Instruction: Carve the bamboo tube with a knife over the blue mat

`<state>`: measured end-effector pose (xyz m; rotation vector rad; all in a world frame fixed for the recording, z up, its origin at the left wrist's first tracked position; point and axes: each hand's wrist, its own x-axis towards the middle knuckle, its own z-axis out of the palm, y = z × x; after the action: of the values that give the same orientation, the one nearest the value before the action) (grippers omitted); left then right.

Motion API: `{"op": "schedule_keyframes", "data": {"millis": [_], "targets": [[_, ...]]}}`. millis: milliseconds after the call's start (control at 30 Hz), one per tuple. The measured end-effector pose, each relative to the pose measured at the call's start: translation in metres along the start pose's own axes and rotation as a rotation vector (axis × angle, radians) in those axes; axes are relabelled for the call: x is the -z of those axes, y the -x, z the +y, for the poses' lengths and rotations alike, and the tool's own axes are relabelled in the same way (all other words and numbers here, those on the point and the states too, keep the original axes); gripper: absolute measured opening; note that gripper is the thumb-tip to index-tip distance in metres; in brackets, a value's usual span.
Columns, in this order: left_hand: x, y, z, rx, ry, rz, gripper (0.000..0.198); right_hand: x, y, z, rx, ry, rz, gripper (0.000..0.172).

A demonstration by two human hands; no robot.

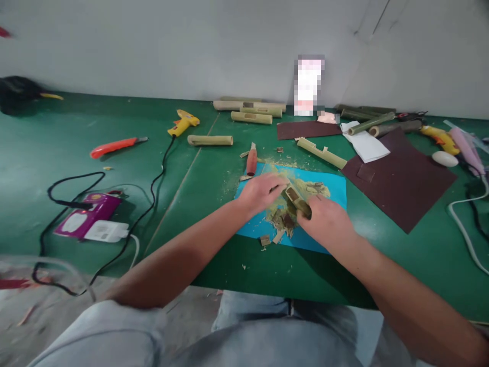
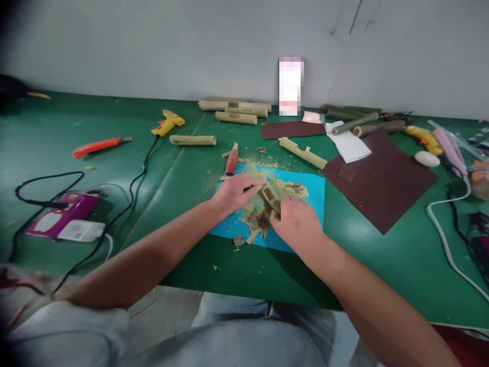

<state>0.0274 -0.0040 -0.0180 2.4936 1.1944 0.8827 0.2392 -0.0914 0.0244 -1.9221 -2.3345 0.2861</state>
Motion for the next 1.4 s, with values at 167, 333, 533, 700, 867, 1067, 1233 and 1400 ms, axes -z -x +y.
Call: {"op": "schedule_keyframes", "data": {"millis": [167,333,533,700,867,1067,1233,1400], "targets": [[0.0007,0.0006,0.0013,-0.016,-0.028,0.004,0.026,-0.0001,-0.0007,0.0005,-0.015,-0.004,0.001,0.016],[0.0033,0.0012,0.0048,0.006,-0.041,0.028,0.028,0.0,-0.0005,0.0006,-0.005,-0.004,0.015,0.014],[0.0023,-0.0001,0.0064,0.021,-0.023,0.022,0.028,-0.0007,-0.0006,0.0018,0.007,-0.002,0.034,0.018],[0.0019,0.0005,0.0038,-0.014,0.004,0.005,0.027,0.0003,-0.0003,0.0006,-0.007,-0.007,0.031,0.018],[0.0042,-0.0007,0.0007,-0.02,0.021,0.006,0.027,0.0014,0.0006,0.0004,-0.014,-0.007,0.017,0.021],[0.0049,0.0003,0.0047,-0.01,-0.004,-0.016,0.028,0.004,0.0005,-0.0013,-0.022,0.0,-0.014,0.018],[0.0044,0.003,0.0091,-0.011,-0.035,-0.006,0.027,0.0031,0.0005,-0.0016,-0.012,-0.018,-0.001,0.02],[0.007,0.0031,0.0078,0.002,-0.001,-0.006,0.027,0.0036,0.0009,-0.0015,-0.007,-0.004,-0.015,0.02]]}}
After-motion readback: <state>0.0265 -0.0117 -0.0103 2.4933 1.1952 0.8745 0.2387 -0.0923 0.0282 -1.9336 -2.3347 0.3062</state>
